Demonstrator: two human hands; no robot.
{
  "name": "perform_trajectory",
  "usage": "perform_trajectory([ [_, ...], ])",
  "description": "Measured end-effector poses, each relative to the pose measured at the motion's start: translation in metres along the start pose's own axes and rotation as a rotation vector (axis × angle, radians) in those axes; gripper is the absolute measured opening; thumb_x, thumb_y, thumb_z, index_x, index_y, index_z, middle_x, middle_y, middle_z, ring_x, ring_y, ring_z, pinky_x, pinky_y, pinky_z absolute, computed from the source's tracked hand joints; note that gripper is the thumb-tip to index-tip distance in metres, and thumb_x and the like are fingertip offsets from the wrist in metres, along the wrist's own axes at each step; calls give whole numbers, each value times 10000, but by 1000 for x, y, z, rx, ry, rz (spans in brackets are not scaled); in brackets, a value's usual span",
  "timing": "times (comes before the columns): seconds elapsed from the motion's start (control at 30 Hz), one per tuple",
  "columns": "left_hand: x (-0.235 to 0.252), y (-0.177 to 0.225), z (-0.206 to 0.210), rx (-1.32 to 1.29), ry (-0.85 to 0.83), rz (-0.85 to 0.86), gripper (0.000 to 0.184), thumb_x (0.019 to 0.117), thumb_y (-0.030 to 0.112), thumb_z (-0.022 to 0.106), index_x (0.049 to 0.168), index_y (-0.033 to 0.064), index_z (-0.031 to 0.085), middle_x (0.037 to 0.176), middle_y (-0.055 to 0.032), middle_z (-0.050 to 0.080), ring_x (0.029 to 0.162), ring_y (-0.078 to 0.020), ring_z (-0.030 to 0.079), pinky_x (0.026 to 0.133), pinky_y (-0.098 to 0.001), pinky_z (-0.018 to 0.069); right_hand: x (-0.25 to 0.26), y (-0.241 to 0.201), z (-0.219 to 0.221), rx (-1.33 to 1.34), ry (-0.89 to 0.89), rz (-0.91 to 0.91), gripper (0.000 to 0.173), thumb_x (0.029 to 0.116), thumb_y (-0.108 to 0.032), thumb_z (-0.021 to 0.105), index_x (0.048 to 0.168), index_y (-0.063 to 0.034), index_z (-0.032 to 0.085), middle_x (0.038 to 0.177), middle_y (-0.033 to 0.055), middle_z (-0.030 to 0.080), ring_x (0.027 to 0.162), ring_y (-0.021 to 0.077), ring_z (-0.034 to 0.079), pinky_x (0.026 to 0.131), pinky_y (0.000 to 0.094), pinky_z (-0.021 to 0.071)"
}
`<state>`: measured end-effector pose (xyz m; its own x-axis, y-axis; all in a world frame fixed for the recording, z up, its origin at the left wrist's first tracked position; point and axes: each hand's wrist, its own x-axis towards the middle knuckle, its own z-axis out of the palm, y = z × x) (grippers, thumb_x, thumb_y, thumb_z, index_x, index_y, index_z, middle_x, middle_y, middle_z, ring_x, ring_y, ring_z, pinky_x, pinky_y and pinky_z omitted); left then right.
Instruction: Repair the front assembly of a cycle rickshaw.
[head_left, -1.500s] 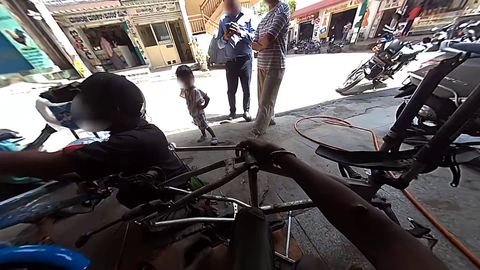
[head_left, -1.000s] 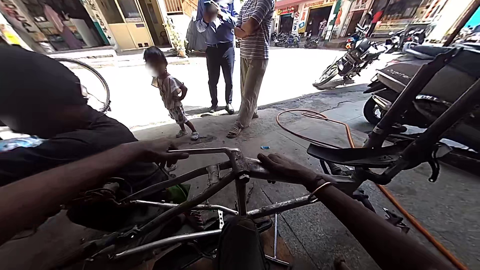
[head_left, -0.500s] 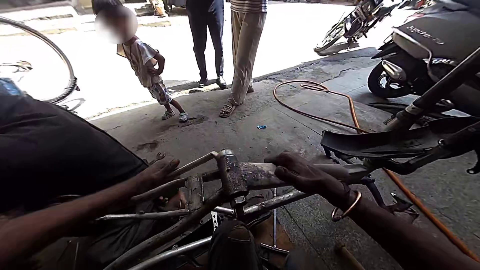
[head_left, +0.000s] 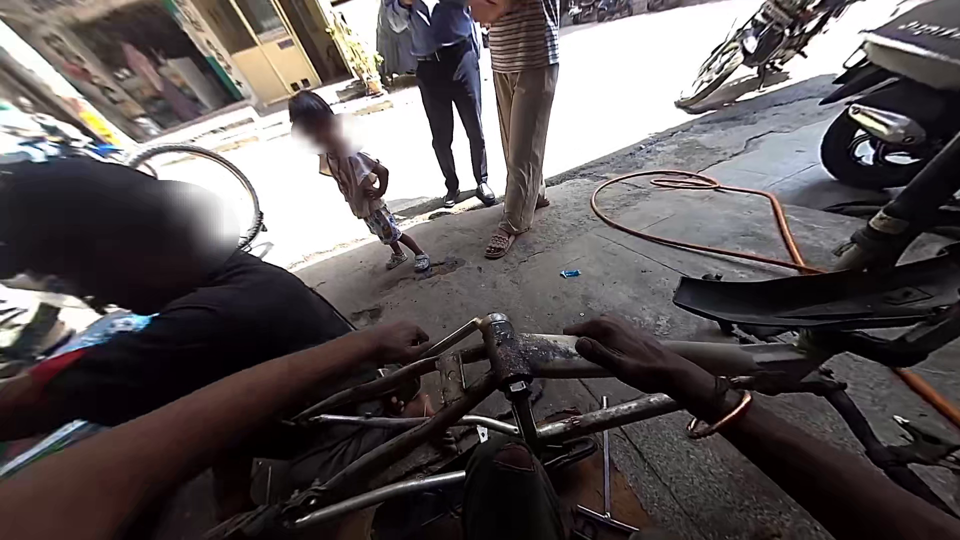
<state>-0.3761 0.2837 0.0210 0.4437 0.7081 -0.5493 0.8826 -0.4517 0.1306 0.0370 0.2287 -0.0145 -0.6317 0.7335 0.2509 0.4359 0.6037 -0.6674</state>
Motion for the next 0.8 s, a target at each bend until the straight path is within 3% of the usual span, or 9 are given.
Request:
perform_trajectory([
  [0.1, -12, 2, -24, 30, 4, -260, 553, 1016, 569, 547, 1195, 66, 691, 1045, -168, 719, 991, -336, 701, 919, -610, 532, 2, 4, -1, 12, -4, -13, 642, 985, -723, 275, 699, -233, 576, 572, -88, 459, 525, 61, 486, 492, 311, 400],
  [0.23, -75, 45, -54, 98, 311, -334, 451, 1039, 503, 542, 1172, 98, 689, 1024, -131, 718, 979, -322, 699, 874, -608, 540, 4, 6, -3, 38, 18, -52, 682, 978, -751, 261, 675, -222, 567, 568, -78, 489, 520, 61, 509, 487, 299, 424],
  [0.37, -131, 88, -43, 2, 667, -310, 342, 1052, 426, 541, 1066, 130, 712, 911, -72, 711, 854, -258, 701, 781, -548, 563, 4, 3, -3, 80, 20, -47, 696, 962, -780, 287, 652, -219, 558, 566, -49, 519, 522, 88, 542, 485, 315, 450],
  [0.47, -119, 87, -27, -225, 585, -142, 338, 1067, 359, 552, 1186, 76, 693, 1014, -115, 712, 922, -247, 686, 893, -507, 544, 2, 0, -7, 84, 16, 19, 641, 1013, -665, 324, 674, -176, 561, 599, -14, 513, 559, 127, 542, 525, 350, 453],
  [0.53, -89, 69, -14, -406, 464, -44, 415, 1078, 404, 516, 1323, 98, 651, 1175, -138, 707, 1067, -252, 680, 996, -514, 513, 2, 0, -7, 81, 17, 70, 663, 1023, -673, 322, 724, -157, 610, 636, 10, 574, 590, 151, 596, 557, 371, 506],
  [0.6, -65, 67, 1, -627, 354, -32, 452, 1091, 430, 473, 1354, 104, 643, 1235, -108, 697, 1125, -197, 660, 1042, -456, 489, 4, -6, -7, 84, 6, 189, 720, 1012, -716, 305, 808, -125, 662, 709, 53, 619, 660, 203, 636, 618, 437, 542],
  [0.7, -51, 76, 20, -920, 305, -94, 514, 1092, 492, 411, 1190, 59, 669, 901, -35, 691, 780, -113, 638, 770, -322, 535, 25, -17, -7, 89, -39, 280, 748, 1004, -738, 285, 939, -120, 701, 819, 74, 647, 766, 218, 638, 706, 474, 523],
  [0.8, -40, 63, 20, -997, 310, -59, 436, 1073, 471, 494, 1231, 94, 645, 857, 0, 648, 722, -93, 625, 732, -296, 558, 60, -53, -2, 163, -82, 204, 595, 1078, -579, 325, 1125, -123, 704, 929, 65, 688, 813, 176, 657, 776, 419, 553],
])
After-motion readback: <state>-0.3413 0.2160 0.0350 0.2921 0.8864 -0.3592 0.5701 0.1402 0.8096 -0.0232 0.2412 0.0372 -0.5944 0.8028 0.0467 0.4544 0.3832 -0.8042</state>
